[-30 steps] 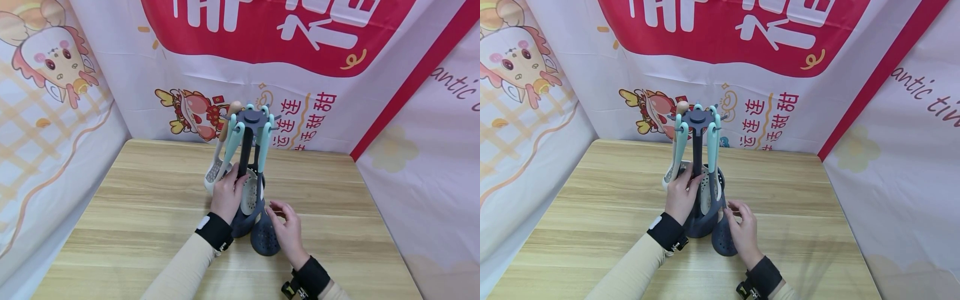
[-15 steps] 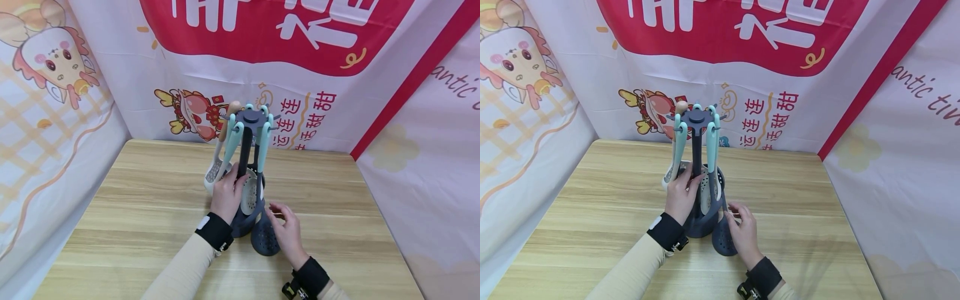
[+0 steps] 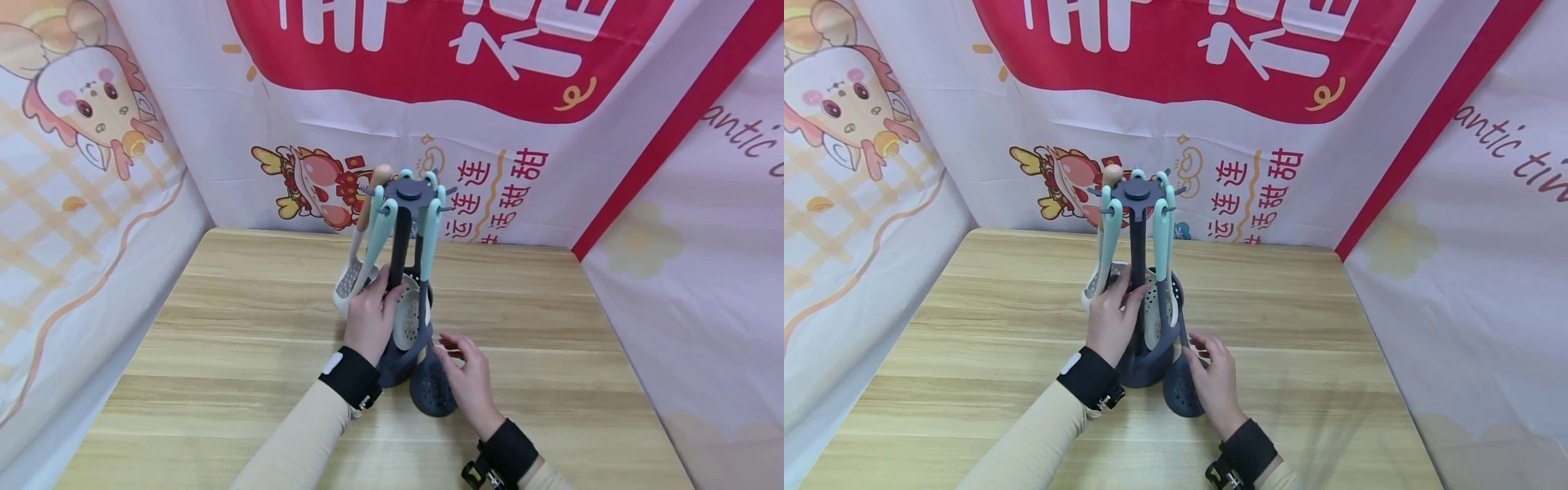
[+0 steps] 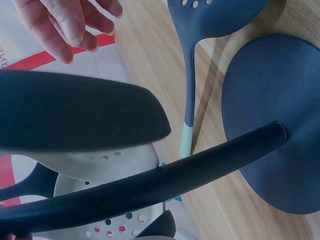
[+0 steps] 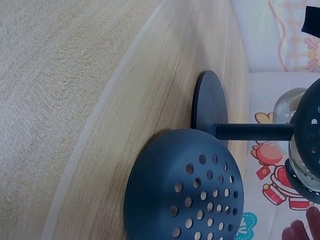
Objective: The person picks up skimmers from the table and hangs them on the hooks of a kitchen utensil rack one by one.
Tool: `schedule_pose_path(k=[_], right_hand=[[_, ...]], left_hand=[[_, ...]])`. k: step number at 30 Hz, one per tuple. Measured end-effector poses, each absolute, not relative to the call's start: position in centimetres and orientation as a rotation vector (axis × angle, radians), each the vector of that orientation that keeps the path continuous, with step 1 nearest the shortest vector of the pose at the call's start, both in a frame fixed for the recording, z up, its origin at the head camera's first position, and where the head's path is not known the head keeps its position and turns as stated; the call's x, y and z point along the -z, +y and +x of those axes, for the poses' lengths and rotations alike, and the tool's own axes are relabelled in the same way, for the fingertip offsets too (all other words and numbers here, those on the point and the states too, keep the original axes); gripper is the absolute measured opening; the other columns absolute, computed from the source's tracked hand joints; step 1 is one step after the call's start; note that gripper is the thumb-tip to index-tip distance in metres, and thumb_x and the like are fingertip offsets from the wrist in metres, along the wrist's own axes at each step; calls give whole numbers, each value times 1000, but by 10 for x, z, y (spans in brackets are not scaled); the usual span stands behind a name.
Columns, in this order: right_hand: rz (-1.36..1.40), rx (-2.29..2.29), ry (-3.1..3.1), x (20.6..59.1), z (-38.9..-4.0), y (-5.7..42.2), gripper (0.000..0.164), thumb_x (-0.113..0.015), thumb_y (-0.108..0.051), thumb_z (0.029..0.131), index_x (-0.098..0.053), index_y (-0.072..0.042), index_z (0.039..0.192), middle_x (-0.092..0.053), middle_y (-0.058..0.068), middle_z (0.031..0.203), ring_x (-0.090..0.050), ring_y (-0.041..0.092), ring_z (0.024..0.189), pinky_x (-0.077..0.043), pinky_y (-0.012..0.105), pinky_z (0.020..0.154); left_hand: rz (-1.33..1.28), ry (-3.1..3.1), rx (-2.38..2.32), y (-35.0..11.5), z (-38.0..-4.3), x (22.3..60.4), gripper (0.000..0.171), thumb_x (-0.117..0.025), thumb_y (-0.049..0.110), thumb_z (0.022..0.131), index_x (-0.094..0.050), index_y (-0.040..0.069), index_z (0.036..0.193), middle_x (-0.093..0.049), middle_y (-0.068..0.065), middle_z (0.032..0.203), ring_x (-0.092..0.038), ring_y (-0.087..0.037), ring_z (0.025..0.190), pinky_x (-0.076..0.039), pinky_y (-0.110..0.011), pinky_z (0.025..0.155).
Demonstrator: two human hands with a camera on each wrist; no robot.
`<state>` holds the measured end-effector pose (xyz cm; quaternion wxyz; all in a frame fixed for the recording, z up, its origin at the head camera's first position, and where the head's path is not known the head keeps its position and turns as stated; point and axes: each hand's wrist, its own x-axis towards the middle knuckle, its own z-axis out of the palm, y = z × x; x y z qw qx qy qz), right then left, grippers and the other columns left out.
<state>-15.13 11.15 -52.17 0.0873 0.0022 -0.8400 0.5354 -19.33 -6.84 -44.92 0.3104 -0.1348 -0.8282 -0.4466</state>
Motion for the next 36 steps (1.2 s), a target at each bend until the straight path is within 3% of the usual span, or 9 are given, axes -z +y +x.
schedule_pose_path(k=[27,36], right_hand=[[19,-1531,-2591,520,-151,112,31,-72,-7,90,-66,-1,119,-67,16,116,-63,36,108,-54,49,95],[33,-1473,-2727,523,-154,112,42,-72,-13,91,-60,2,129,-63,22,125,-61,42,113,-51,54,96]], left_hand=[[-343,-2173,1235,-70,-193,447,27,-64,18,96,-65,2,119,-74,-15,103,-73,-26,97,-60,-34,84],[-354,-2162,1214,-70,-195,448,28,-64,17,97,-65,0,119,-74,-15,98,-73,-26,91,-61,-35,76]])
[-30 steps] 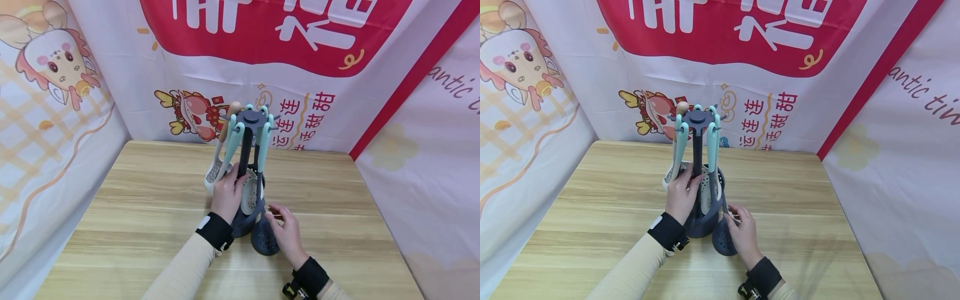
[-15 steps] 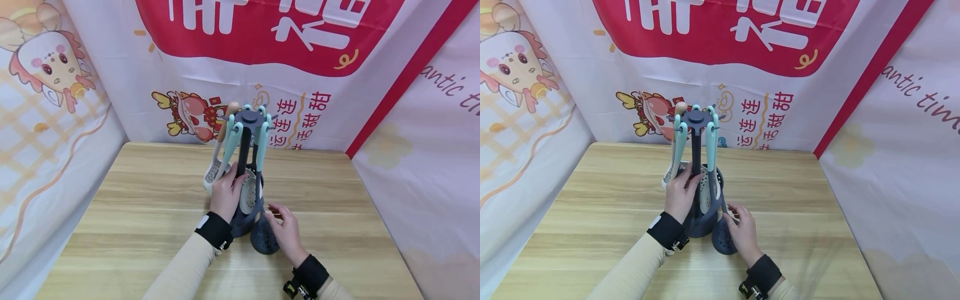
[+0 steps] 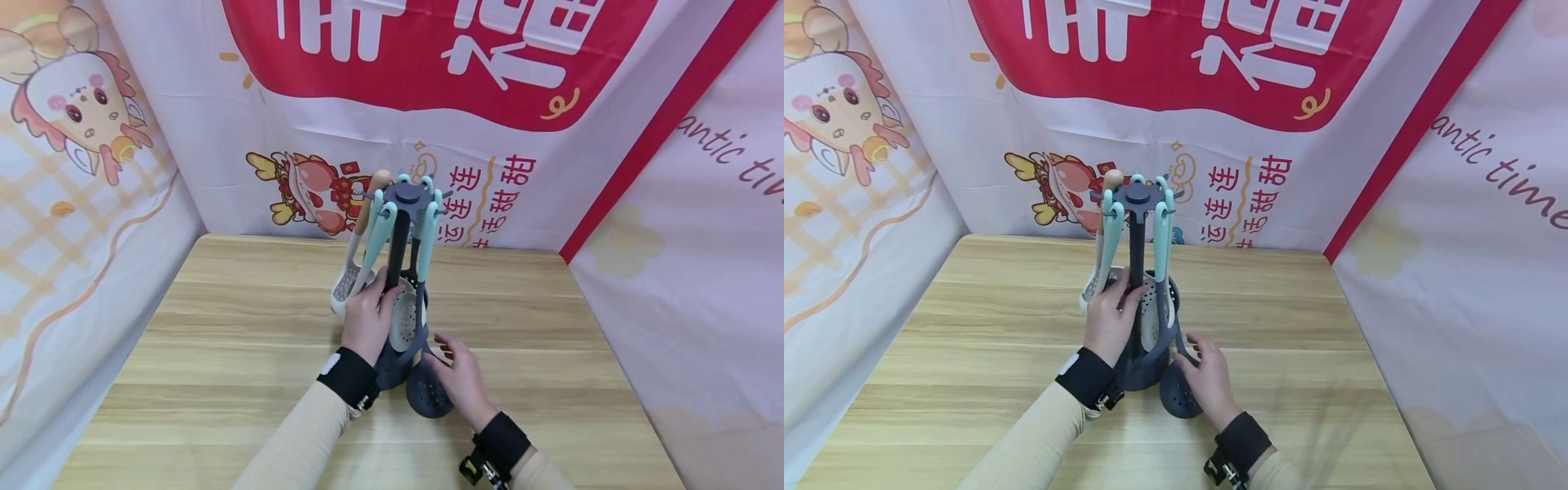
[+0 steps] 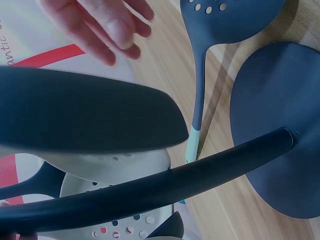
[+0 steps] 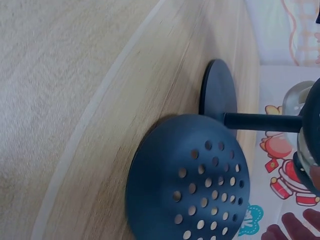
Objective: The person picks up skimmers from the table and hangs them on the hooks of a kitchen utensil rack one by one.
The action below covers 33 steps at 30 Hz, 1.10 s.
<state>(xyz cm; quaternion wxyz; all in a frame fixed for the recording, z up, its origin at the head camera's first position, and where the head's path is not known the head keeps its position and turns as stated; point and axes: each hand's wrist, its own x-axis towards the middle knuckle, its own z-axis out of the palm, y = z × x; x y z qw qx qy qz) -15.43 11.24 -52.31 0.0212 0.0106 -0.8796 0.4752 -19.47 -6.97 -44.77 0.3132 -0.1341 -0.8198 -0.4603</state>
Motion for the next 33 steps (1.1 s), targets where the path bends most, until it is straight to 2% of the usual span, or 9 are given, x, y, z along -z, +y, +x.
schedule_pose_path(k=[8,18,27,33], right_hand=[[-43,-1404,-2865,532,-164,112,48,-72,-20,92,-58,2,132,-60,22,132,-59,40,117,-52,53,97],[-84,-1326,-2962,539,-180,108,51,-73,-23,90,-58,5,130,-62,25,129,-66,36,106,-56,48,90],[-122,-1266,-3069,552,-195,105,57,-74,-25,89,-55,7,132,-68,19,114,-67,30,100,-57,45,87],[-128,-1253,-3093,558,-202,105,56,-73,-23,88,-56,9,130,-70,15,98,-66,24,89,-56,44,86]], left_hand=[[-359,-2153,1210,-70,-194,448,28,-64,15,96,-65,0,120,-75,-15,97,-74,-25,89,-61,-34,75],[-362,-2161,1215,-71,-194,448,28,-64,17,97,-65,1,120,-75,-14,98,-74,-24,92,-61,-33,78],[-371,-2154,1201,-71,-195,449,27,-64,17,97,-64,1,119,-75,-14,96,-74,-25,91,-61,-34,78],[-375,-2139,1179,-70,-196,450,27,-64,17,96,-64,1,118,-75,-13,94,-74,-25,89,-61,-35,76]])
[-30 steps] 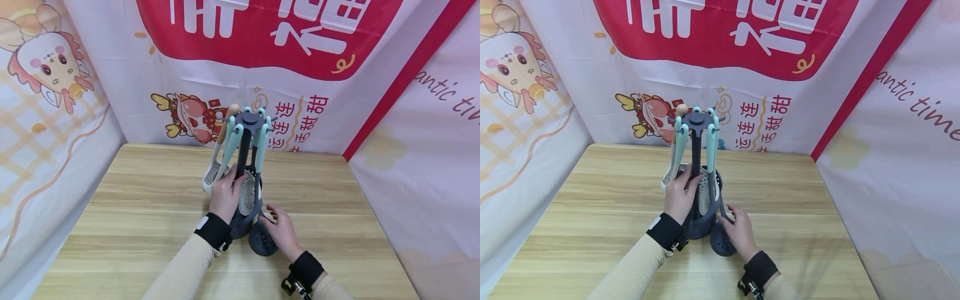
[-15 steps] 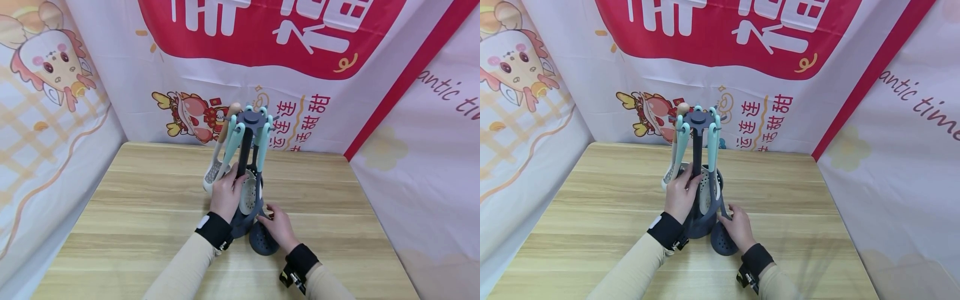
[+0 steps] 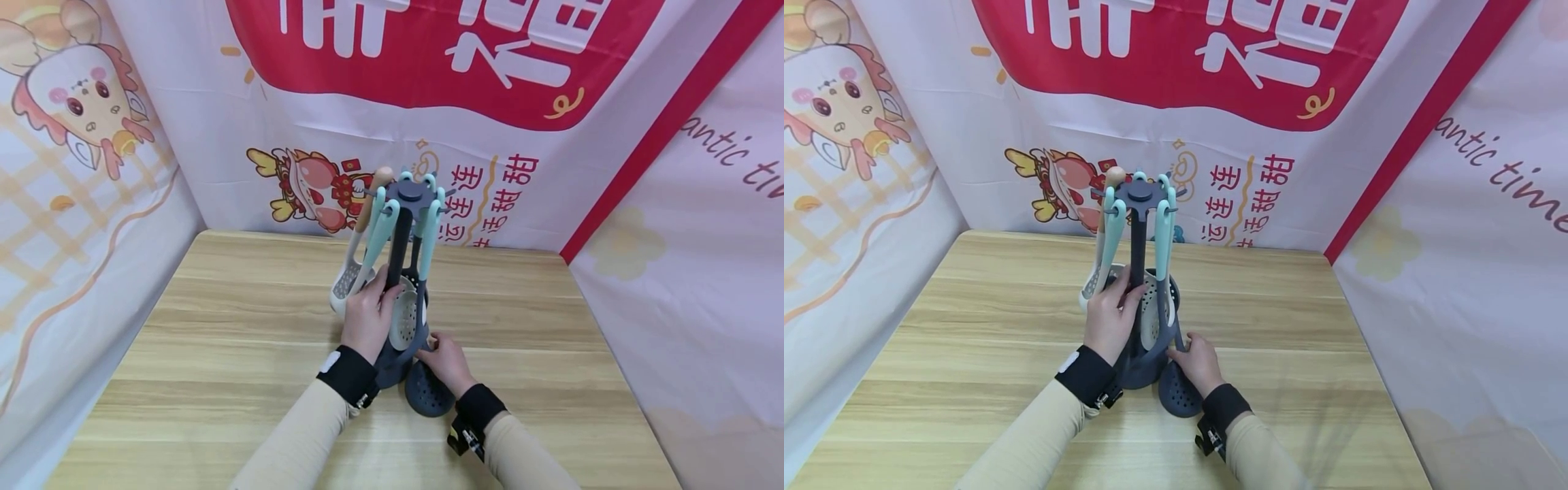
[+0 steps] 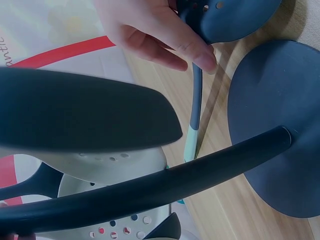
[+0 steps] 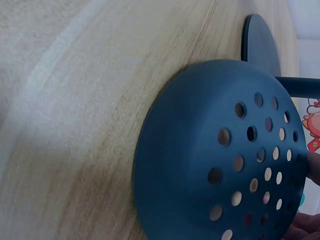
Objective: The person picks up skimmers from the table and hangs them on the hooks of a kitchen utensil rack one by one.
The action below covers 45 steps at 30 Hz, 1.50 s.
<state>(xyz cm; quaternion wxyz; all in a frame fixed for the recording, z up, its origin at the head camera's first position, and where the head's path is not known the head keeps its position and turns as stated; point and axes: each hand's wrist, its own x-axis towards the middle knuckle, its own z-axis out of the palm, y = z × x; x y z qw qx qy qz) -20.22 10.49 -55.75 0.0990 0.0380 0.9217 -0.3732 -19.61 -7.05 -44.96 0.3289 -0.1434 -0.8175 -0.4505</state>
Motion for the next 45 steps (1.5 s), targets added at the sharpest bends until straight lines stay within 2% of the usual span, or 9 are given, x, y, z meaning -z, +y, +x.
schedule_pose_path(k=[4,7,12,18,22,25,32,40,45], right_hand=[[88,1070,2750,559,-205,103,55,-73,-24,87,-57,9,128,-71,17,98,-66,24,88,-57,42,82],[85,1069,2742,559,-206,102,50,-73,-23,86,-61,8,124,-70,15,93,-64,22,81,-55,36,72],[90,1107,2698,559,-210,101,31,-71,-18,87,-68,2,109,-61,4,74,-55,16,66,-42,25,56],[118,1131,2683,564,-212,99,22,-66,-12,86,-69,0,104,-63,3,72,-55,16,64,-40,24,56],[156,1132,2680,569,-210,99,29,-64,-11,86,-68,1,112,-60,4,77,-54,17,67,-41,25,56],[187,1135,2678,572,-210,99,35,-64,-12,87,-66,2,118,-63,6,83,-56,18,72,-43,27,60],[225,1142,2696,575,-211,99,26,-64,-15,90,-70,0,111,-69,9,89,-60,20,78,-50,32,71],[208,1138,2709,578,-213,96,23,-62,-15,92,-70,-1,109,-67,7,81,-57,19,72,-43,27,63],[218,1137,2717,581,-214,96,26,-62,-18,93,-70,-1,111,-66,6,82,-57,19,73,-42,27,64]], left_hand=[[-375,-2145,1180,-70,-196,449,24,-63,16,97,-64,2,117,-74,-13,94,-73,-25,90,-61,-34,77],[-375,-2149,1183,-70,-195,448,23,-64,15,96,-64,2,116,-74,-13,95,-73,-25,90,-61,-34,77],[-375,-2156,1170,-69,-196,448,23,-66,12,95,-64,2,116,-74,-13,95,-74,-26,90,-61,-34,76],[-373,-2165,1163,-69,-195,449,23,-66,12,95,-64,2,117,-74,-13,95,-74,-25,90,-61,-35,77],[-368,-2174,1155,-68,-193,451,24,-63,16,97,-63,2,117,-74,-13,96,-74,-25,90,-61,-34,76],[-371,-2170,1152,-67,-193,451,24,-62,16,98,-63,1,117,-74,-14,96,-74,-25,89,-61,-34,75],[-379,-2170,1189,-64,-195,451,24,-58,15,101,-59,0,119,-71,-15,96,-72,-26,89,-61,-36,76],[-371,-2179,1268,-60,-193,450,27,-53,12,103,-54,-2,126,-65,-16,101,-68,-28,91,-59,-39,82],[-357,-2181,1327,-56,-192,450,31,-50,13,104,-49,-3,131,-64,-17,107,-68,-29,97,-57,-42,85]])
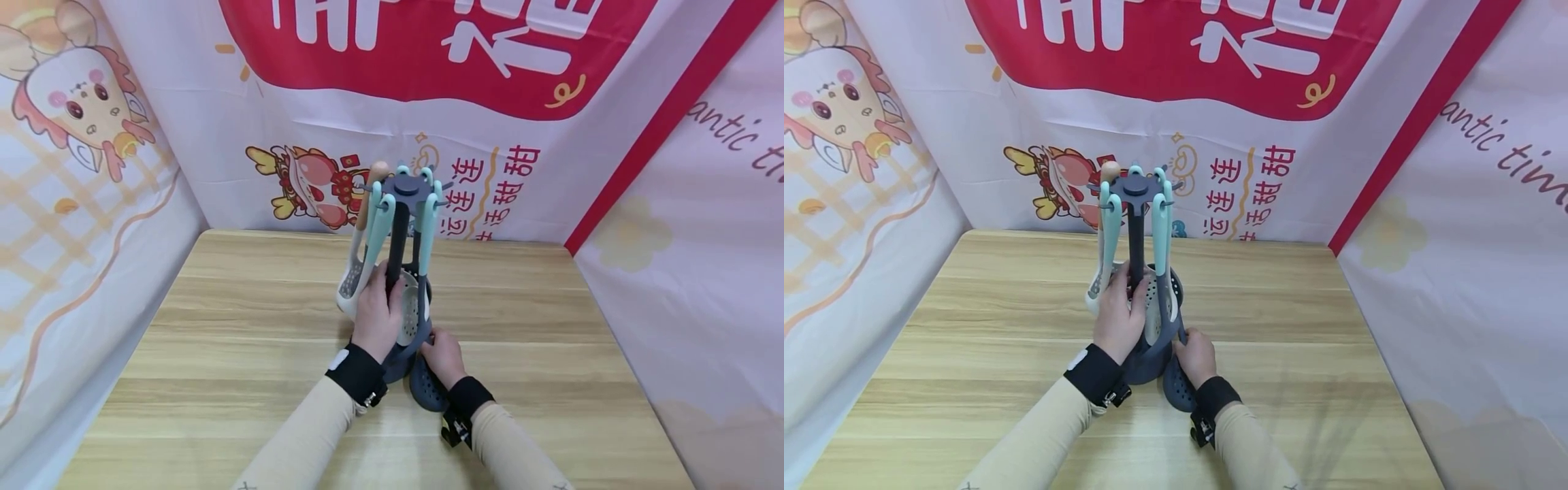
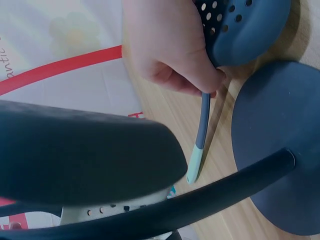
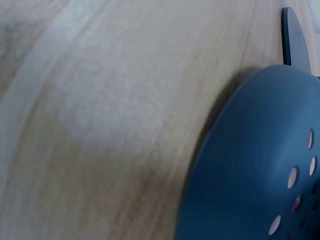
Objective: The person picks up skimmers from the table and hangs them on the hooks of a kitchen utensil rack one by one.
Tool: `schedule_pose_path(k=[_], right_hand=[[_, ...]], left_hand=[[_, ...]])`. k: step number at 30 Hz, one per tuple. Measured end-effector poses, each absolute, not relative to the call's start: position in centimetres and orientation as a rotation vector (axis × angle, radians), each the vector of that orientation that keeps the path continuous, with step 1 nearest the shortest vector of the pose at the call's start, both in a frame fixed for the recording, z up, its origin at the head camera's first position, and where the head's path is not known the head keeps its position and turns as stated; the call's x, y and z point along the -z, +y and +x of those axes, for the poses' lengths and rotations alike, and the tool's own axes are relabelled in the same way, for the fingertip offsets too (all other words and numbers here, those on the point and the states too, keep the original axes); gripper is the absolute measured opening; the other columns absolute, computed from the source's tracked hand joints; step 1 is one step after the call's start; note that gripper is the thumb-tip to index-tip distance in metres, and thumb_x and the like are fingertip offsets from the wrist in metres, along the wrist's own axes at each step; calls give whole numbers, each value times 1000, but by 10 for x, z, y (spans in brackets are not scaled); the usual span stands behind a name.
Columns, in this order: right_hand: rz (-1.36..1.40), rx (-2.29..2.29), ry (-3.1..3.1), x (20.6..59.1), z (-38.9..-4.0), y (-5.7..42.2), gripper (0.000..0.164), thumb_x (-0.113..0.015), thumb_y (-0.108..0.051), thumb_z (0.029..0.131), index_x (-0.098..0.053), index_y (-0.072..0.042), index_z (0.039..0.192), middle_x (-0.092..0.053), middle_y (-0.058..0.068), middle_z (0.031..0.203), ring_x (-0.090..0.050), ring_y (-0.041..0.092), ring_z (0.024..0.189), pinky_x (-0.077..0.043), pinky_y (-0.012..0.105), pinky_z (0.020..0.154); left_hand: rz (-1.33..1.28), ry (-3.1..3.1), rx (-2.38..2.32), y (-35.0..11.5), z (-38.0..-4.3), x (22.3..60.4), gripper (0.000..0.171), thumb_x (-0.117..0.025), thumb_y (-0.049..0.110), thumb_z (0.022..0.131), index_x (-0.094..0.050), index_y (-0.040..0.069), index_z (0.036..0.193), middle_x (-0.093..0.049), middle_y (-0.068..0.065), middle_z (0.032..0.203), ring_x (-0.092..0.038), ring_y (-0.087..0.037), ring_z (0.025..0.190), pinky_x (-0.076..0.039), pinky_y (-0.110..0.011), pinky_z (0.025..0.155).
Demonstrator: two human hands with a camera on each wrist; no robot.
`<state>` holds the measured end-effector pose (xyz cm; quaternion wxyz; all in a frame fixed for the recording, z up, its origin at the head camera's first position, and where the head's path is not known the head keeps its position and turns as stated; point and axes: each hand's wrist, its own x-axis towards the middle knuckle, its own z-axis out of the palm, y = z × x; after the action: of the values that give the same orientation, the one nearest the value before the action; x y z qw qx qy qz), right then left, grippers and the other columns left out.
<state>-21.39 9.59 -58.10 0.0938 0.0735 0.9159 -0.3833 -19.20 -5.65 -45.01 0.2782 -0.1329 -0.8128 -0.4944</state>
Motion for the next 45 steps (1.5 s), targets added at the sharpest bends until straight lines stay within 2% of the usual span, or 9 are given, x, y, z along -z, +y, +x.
schedule_pose_path(k=[6,10,15,22,39,45], right_hand=[[213,1142,2755,582,-214,96,24,-63,-17,90,-71,-1,107,-66,6,81,-57,19,74,-42,27,64],[218,1158,2748,581,-214,96,25,-62,-17,90,-71,-1,108,-63,5,77,-56,19,71,-40,26,63],[230,1185,2724,581,-213,97,24,-62,-17,91,-71,-2,107,-60,4,73,-54,18,69,-38,26,62],[252,1196,2714,581,-213,100,26,-61,-17,91,-69,-2,111,-63,4,79,-55,19,71,-40,26,63],[249,1307,2749,582,-208,108,29,-61,-12,88,-69,1,113,-65,7,83,-56,19,74,-41,25,63],[300,1353,2797,581,-207,109,31,-62,-12,88,-70,1,115,-66,7,83,-58,21,78,-44,27,68]], left_hand=[[-362,-2152,1406,-52,-193,452,35,-42,13,107,-43,-3,138,-66,-21,116,-66,-30,107,-55,-44,91],[-350,-2168,1417,-50,-194,454,38,-40,11,107,-38,-1,143,-66,-21,115,-66,-31,109,-53,-45,96],[-332,-2216,1392,-50,-195,454,34,-39,7,107,-40,-3,139,-64,-21,107,-66,-31,100,-55,-44,88],[-303,-2249,1315,-50,-196,453,29,-42,9,106,-46,-3,132,-62,-17,101,-66,-28,90,-57,-41,79],[-287,-2271,1247,-50,-196,455,27,-45,11,106,-48,-2,129,-64,-16,99,-66,-29,90,-57,-43,80],[-283,-2256,1236,-50,-195,454,26,-46,10,105,-49,-2,128,-64,-16,97,-67,-29,89,-57,-43,78]])
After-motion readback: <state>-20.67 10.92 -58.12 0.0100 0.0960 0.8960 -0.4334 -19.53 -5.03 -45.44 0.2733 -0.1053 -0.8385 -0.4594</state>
